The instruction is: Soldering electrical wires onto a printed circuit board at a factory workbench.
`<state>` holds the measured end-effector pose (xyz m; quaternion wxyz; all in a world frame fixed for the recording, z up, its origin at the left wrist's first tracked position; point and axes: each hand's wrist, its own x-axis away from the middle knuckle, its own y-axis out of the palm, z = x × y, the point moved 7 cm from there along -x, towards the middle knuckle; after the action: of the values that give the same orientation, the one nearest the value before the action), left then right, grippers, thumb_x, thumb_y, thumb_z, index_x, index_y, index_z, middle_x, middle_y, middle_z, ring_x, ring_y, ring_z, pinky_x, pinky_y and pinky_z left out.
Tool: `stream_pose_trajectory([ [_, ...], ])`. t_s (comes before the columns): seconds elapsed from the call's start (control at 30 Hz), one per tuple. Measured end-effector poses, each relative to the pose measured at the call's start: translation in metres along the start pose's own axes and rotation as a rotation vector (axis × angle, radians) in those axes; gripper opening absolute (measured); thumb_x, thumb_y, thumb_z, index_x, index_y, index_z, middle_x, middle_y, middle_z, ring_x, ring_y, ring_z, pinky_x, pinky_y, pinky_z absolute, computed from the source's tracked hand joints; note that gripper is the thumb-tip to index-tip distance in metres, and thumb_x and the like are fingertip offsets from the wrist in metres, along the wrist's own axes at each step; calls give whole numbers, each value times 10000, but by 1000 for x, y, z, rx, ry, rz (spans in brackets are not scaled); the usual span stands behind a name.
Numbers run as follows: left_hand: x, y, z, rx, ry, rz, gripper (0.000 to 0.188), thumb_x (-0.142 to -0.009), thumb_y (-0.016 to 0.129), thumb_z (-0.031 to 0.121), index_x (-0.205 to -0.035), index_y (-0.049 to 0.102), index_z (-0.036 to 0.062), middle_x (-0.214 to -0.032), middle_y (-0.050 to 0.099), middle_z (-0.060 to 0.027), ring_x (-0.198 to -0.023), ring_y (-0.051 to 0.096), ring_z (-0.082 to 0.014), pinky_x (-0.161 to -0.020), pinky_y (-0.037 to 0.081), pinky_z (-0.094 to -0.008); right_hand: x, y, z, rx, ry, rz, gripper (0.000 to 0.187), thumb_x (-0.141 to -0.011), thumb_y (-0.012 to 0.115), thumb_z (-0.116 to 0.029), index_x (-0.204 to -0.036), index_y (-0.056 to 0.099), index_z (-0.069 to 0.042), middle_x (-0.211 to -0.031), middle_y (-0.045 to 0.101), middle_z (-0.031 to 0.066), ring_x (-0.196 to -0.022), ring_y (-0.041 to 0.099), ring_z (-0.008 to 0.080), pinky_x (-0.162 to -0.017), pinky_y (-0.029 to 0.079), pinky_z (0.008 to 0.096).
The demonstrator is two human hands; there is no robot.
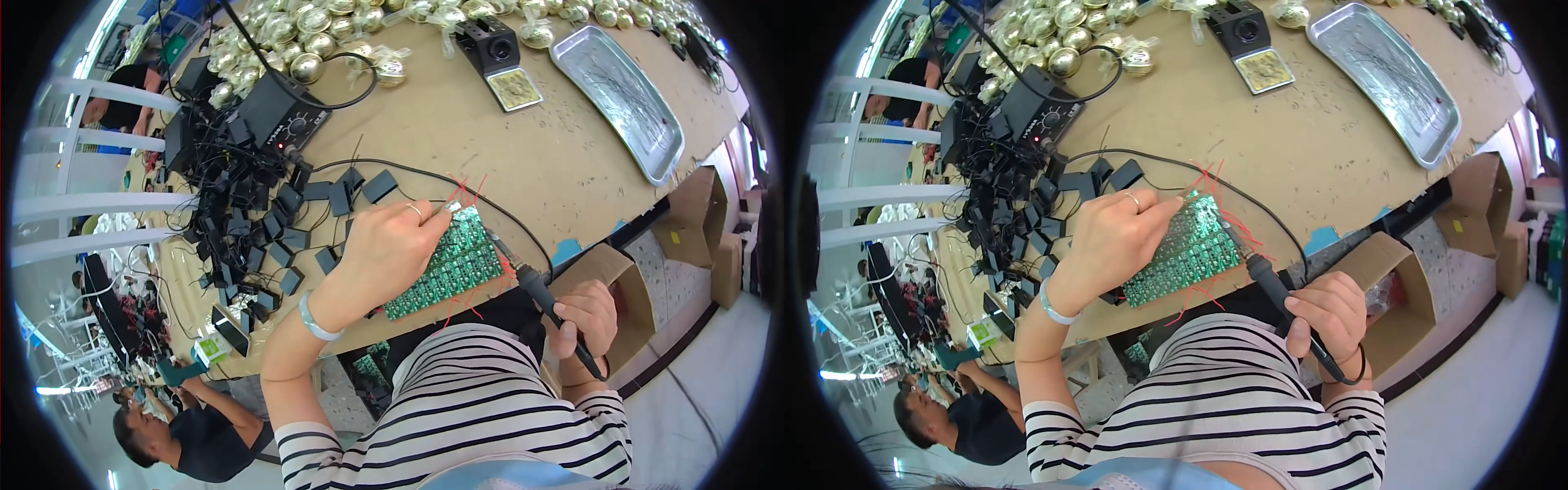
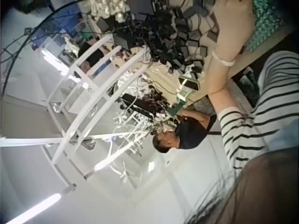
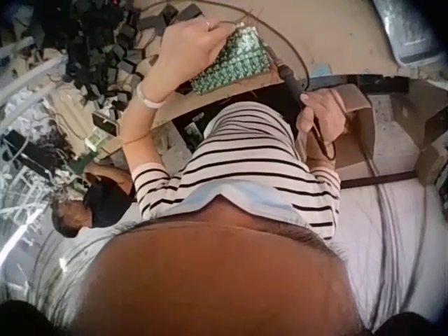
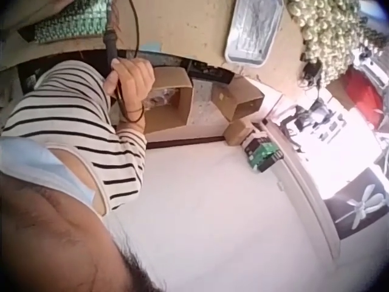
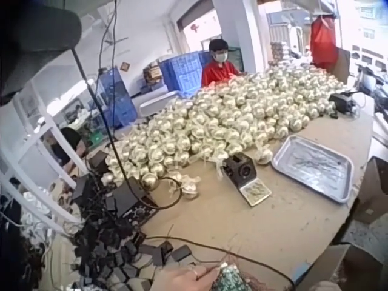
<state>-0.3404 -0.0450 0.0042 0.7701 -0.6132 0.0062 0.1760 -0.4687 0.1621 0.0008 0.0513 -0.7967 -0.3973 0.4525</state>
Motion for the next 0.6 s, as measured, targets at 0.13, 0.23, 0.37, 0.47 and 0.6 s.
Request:
stream_pose_trajectory([
  [0.13,-7,8,4,-55,40,-42,196,-754,755,92,-945,715,79,-741,573,-34,-659,631,-215,-543,498,-330,2,0,2,-19,-9,5,132,-941,540,-140,-899,610,-37,-700,636,97,-550,573,236,-538,448,353],
  [0.23,-6,12,5,-91,36,-32,183,-758,758,106,-927,691,79,-757,583,-31,-652,637,-217,-537,496,-331,2,2,6,-50,-36,-85,169,-807,602,-26,-969,649,-26,-811,673,77,-613,615,230,-577,504,337],
  [0.37,-7,13,8,-59,20,-20,185,-760,756,99,-928,682,82,-771,593,-26,-635,634,-212,-533,493,-331,-4,8,10,-59,-41,-93,203,-773,615,-5,-971,656,-21,-817,668,75,-616,608,232,-573,500,337],
  [0.47,-8,18,9,-63,18,-20,124,-763,722,84,-828,617,75,-740,569,-37,-651,634,-210,-531,500,-334,-4,11,14,-59,-48,-86,224,-743,624,11,-962,662,-17,-815,663,75,-609,597,233,-568,494,336],
  [0.6,-5,18,11,-83,15,0,160,-762,710,90,-739,552,73,-712,542,-47,-668,633,-208,-532,509,-339,-6,15,13,-67,-60,-89,232,-713,628,18,-939,672,-11,-804,658,72,-603,589,230,-560,489,335],
])
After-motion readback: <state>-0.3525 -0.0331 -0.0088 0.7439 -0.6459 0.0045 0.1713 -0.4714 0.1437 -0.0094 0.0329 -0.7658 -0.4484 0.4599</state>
